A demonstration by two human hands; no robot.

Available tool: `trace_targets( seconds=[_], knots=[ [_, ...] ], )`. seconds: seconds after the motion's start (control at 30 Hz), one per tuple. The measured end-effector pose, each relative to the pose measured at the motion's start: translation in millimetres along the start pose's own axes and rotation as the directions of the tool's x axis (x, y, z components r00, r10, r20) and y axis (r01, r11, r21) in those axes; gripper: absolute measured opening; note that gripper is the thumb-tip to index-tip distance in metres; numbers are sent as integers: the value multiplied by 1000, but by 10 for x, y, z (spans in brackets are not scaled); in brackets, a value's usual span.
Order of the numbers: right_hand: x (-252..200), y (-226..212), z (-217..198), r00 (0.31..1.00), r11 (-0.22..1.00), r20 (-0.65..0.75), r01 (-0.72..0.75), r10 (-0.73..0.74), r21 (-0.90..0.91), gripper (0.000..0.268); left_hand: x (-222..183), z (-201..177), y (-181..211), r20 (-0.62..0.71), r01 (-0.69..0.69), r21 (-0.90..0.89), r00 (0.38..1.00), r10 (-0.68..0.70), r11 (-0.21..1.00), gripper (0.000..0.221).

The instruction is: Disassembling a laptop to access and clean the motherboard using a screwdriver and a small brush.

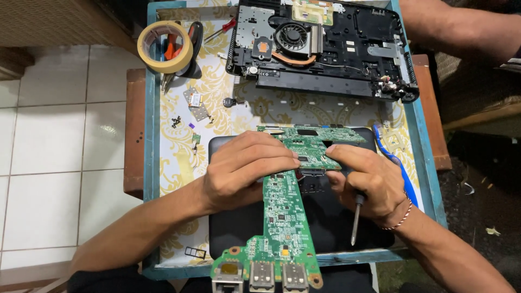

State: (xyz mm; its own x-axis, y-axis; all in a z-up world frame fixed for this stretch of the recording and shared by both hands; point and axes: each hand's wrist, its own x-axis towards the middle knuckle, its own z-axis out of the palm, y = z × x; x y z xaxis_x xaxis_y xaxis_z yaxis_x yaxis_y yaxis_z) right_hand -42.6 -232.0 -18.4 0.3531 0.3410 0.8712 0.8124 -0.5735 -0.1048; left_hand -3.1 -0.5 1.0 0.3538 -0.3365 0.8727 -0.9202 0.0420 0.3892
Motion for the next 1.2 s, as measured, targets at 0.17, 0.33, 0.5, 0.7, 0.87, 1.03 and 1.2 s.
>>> trace_targets(
  seconds=[0.17,0.33,0.5,0.7,0.87,1.03,1.2],
  knots=[
    [6,13,25,1000,1000,-2,-4,4,5,39,-3,-20,-5,12,6,-22,1000,-6,1000,17],
    [26,17,35,1000,1000,-22,-5,4,-10,41,-6,-21,-14,37,0,-34,999,1,999,21],
    [55,1,21,996,996,3,-86,86,19,44,-2,-29,-56,29,-36,27,999,35,999,26],
    [-96,130,78,988,988,19,-152,152,-12,40,-62,-348,-203,153,49,-20,987,-45,999,61],
    [54,129,120,960,960,47,-278,277,21,39,58,-442,-63,-219,283,146,944,-248,948,11],
    [109,178,141,940,931,72,-341,335,127,36,-157,-541,-319,-495,398,-7,796,-349,917,14],
    [32,255,105,927,927,40,-374,374,8,39,-18,-521,-286,-497,564,-116,680,-539,818,14]
  ],
)
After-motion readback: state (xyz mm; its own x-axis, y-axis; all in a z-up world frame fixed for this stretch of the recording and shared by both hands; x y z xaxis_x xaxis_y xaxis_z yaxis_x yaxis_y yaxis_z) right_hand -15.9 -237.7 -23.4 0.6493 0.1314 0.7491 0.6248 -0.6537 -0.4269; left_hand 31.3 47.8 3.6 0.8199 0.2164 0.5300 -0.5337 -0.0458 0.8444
